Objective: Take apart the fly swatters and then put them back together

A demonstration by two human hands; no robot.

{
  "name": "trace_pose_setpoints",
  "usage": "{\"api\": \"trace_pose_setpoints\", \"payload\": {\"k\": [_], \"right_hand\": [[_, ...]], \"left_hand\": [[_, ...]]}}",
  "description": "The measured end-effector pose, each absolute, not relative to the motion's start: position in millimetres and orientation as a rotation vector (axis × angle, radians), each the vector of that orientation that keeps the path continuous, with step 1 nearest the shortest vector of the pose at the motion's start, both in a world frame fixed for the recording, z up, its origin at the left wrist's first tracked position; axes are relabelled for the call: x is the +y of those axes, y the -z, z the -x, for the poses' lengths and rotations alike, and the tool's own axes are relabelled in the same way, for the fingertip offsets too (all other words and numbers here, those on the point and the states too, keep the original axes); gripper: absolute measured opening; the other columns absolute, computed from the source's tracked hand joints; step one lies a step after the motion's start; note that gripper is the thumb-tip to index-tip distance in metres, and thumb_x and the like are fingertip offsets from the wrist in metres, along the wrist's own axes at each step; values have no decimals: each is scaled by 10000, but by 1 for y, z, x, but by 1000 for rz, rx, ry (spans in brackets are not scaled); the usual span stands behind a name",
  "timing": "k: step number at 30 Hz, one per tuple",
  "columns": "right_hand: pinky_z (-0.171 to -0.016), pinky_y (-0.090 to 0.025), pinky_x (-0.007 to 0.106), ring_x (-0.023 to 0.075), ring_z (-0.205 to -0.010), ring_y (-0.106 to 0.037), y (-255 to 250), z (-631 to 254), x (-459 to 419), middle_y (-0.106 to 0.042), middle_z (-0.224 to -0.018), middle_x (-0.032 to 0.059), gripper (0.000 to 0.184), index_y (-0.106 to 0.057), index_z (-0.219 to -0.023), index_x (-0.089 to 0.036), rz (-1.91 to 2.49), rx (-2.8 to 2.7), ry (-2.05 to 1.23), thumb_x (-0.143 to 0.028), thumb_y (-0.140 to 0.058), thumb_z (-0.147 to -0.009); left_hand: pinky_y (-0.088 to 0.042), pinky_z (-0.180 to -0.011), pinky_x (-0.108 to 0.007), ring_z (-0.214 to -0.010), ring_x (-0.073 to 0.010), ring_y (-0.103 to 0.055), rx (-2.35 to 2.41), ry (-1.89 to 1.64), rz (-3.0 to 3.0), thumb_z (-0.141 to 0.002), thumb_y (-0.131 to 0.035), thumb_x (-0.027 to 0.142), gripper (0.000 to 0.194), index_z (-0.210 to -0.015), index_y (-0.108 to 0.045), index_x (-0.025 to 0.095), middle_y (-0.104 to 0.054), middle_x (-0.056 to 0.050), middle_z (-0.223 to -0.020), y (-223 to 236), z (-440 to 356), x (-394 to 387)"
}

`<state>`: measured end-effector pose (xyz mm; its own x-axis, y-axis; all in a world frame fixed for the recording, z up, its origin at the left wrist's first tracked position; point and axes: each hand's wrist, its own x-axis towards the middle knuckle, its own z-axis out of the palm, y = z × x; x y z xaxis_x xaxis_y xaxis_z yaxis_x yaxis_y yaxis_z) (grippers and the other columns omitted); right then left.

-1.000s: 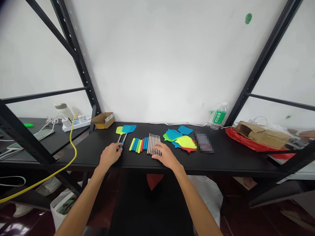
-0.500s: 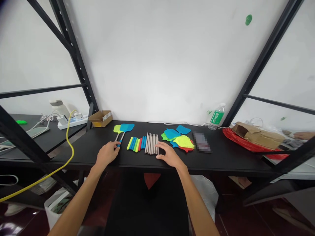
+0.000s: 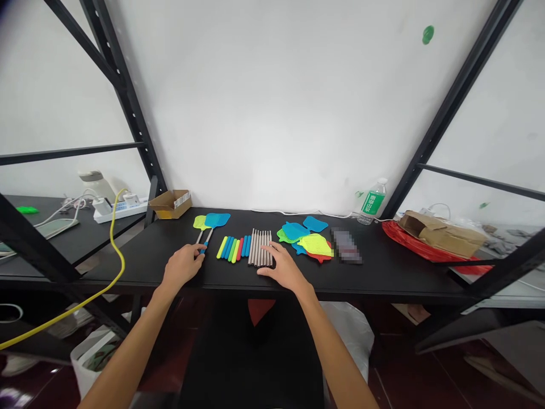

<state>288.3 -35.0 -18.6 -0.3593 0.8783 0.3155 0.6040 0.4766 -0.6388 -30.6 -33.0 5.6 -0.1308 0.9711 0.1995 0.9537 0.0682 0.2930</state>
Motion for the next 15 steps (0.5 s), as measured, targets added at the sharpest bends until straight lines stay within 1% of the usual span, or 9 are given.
{"api": "trace_pose_setpoints", "payload": {"k": [3,7,11,15], "right_hand": [[-1154,-329,514,333,-1458,-313,19,-278,-30,-328,-1592,87,694,-481,-1461,-338,1288,-2090,-530,-460,-742,-830],[-1157,-324,517,339,-1450,-326,19,-274,-25,-346,-1581,85,678,-499,-1448,-330,1301,-2068,-513,-443,-750,-828],[-1163,-325,484,301,-1446,-340,19,-285,-28,-373,-1566,77,660,-511,-1434,-334,1228,-2053,-544,-430,-751,-827],[-1150,-345,478,286,-1418,-391,22,-300,-31,-409,-1545,76,591,-556,-1392,-334,1193,-2068,-571,-334,-743,-831]], "left_hand": [[-510,-768,-317,-1008,-271,-660,2260,-557,-2039,-921,-482,285,378,-1246,-672,244,-688,-92,-1125,-5,31,-32],[-509,-765,-316,-1005,-272,-661,2259,-549,-2048,-920,-480,283,377,-1244,-671,247,-688,-88,-1123,-5,32,-32],[-508,-770,-313,-999,-269,-662,2266,-554,-2046,-917,-484,287,371,-1233,-677,257,-689,-83,-1113,-4,33,-31],[-506,-776,-312,-1003,-271,-657,2261,-557,-2047,-918,-487,291,367,-1227,-682,257,-686,-85,-1118,-4,32,-32]]}}
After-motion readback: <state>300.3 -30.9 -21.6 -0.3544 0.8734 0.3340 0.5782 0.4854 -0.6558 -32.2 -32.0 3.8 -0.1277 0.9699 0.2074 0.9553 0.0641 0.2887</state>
